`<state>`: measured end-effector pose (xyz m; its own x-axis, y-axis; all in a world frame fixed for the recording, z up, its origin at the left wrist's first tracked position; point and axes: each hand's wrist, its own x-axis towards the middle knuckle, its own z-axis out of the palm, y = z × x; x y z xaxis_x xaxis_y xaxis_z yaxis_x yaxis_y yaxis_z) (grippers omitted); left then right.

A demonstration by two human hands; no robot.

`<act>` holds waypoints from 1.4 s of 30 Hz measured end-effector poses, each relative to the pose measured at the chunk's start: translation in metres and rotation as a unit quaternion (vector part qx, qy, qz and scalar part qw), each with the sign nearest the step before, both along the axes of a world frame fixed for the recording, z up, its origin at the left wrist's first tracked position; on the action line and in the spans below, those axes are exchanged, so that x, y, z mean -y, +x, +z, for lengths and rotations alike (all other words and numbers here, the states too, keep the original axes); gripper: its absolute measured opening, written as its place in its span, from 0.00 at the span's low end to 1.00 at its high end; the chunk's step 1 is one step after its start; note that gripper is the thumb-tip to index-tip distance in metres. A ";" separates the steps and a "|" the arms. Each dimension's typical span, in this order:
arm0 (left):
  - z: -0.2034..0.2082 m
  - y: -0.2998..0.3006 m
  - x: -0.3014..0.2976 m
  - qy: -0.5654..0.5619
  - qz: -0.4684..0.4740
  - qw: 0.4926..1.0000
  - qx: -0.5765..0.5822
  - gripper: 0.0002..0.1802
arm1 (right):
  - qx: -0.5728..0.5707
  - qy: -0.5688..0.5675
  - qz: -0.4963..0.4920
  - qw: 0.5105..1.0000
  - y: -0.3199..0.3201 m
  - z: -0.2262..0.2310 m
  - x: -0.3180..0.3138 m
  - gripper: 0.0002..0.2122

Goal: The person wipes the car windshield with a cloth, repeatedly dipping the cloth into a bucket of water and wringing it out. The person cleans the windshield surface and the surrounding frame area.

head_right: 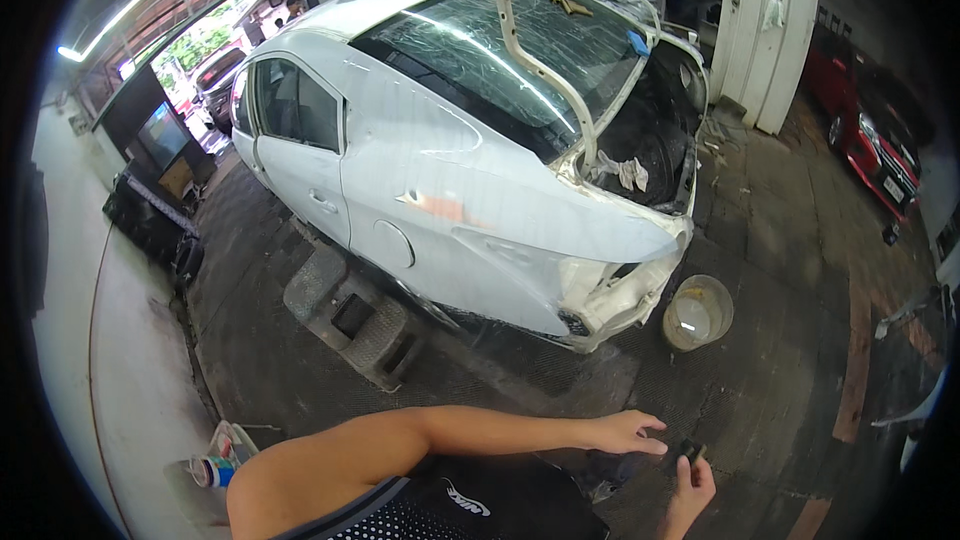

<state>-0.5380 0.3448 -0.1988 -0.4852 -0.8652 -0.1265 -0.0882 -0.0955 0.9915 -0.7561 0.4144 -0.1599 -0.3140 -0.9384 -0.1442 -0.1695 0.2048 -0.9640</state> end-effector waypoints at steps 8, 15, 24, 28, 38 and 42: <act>0.098 -0.122 0.082 -0.272 0.097 0.957 0.006 0.15 | 0.325 -0.041 0.065 0.943 -0.107 0.030 0.077 0.16; 0.287 -0.370 0.128 -0.363 -0.003 0.920 -0.147 0.16 | 0.450 0.176 0.516 0.707 -0.042 0.029 0.086 0.28; 0.271 -0.556 0.106 -0.093 -0.145 0.948 -0.266 0.14 | 0.622 0.339 0.657 0.257 0.015 0.081 0.085 0.35; 0.252 -0.572 0.153 -0.074 -0.173 0.945 -0.269 0.13 | 0.609 0.362 0.576 0.408 -0.038 0.028 0.153 0.35; 0.232 -0.599 0.360 -0.032 -0.161 0.936 -0.313 0.14 | 0.576 0.364 0.261 0.684 -0.155 -0.085 0.389 0.37; 0.195 -0.550 0.497 -0.101 -0.126 0.967 -0.197 0.17 | 0.567 0.330 0.144 0.741 -0.195 -0.115 0.480 0.38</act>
